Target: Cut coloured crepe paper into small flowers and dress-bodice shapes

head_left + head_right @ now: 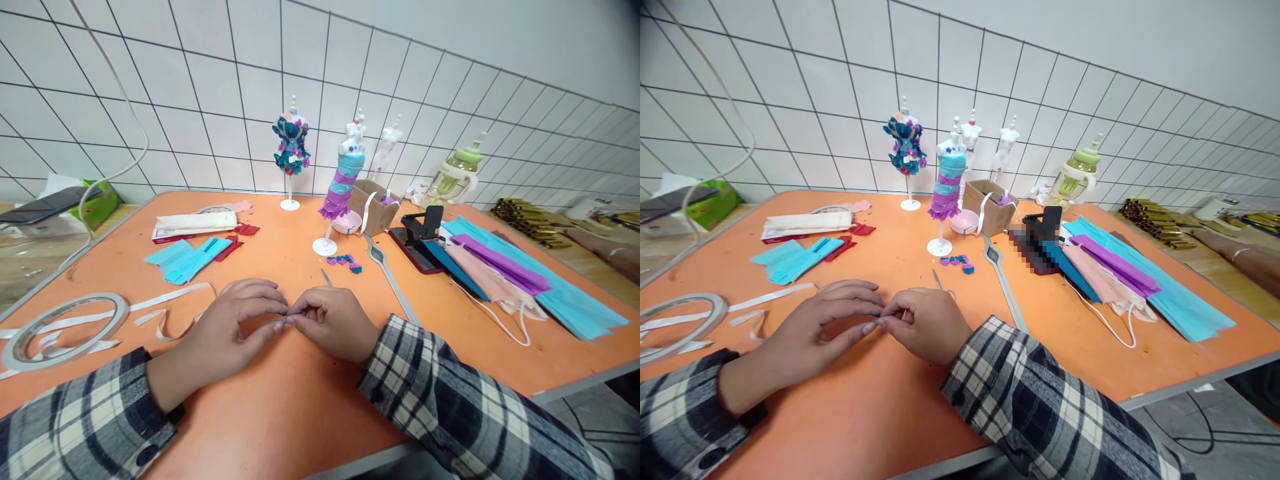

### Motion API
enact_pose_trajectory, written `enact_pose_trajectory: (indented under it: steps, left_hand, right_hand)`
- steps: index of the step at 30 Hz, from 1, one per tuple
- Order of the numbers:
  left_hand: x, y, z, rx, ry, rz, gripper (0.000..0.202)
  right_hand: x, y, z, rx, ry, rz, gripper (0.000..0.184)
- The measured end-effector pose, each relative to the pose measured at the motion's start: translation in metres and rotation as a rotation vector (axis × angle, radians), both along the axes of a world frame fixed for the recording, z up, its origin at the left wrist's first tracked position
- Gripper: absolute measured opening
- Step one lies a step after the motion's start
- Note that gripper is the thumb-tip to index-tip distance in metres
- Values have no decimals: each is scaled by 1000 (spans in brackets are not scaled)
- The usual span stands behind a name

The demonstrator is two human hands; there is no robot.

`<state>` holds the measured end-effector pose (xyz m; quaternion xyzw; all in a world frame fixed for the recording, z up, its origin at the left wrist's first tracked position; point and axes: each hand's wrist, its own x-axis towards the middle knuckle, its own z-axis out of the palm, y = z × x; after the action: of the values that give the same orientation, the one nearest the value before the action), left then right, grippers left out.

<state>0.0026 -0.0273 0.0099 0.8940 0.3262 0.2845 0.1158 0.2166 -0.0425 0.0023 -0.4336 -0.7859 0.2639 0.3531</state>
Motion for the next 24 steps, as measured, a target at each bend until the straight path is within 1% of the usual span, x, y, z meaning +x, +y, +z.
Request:
enact_pose_trajectory:
  steps: [4, 6, 9, 12, 14, 15, 17, 19, 20, 22, 24]
  left_hand:
    - [0, 0, 3, -79, -54, -29, 20]
    - [1, 1, 2, -77, -71, -20, 20]
    - [2, 2, -2, 38, -39, 20, 17]
    - [3, 1, -3, 144, 25, 40, 21]
    - [3, 0, 0, 160, 31, 63, 23]
    - [2, 0, 2, 144, 16, 83, 24]
    - [0, 2, 5, 77, -44, 132, 27]
    - [-3, 6, 7, -14, -102, 198, 31]
    - [-4, 9, 7, -60, -125, 235, 32]
    - [-5, 13, 5, -155, -167, 312, 34]
    - [-5, 15, 3, -238, -207, 367, 36]
  right_hand:
    - [0, 0, 2, 37, 9, -13, 1]
    - [0, 0, 2, 41, 11, -30, 1]
    - [-2, -1, 1, 24, 17, -34, 2]
    - [-4, -2, 1, -64, 60, -22, 4]
    - [-1, 1, 3, -126, 93, -23, 9]
    - [2, 3, 4, -123, 84, -36, 11]
    - [10, 11, 8, -47, -22, -114, 12]
    - [21, 20, 11, 35, -208, -234, 13]
    - [26, 23, 13, 43, -303, -291, 15]
    - [32, 27, 13, 6, -464, -377, 16]
    - [34, 27, 13, -52, -589, -411, 20]
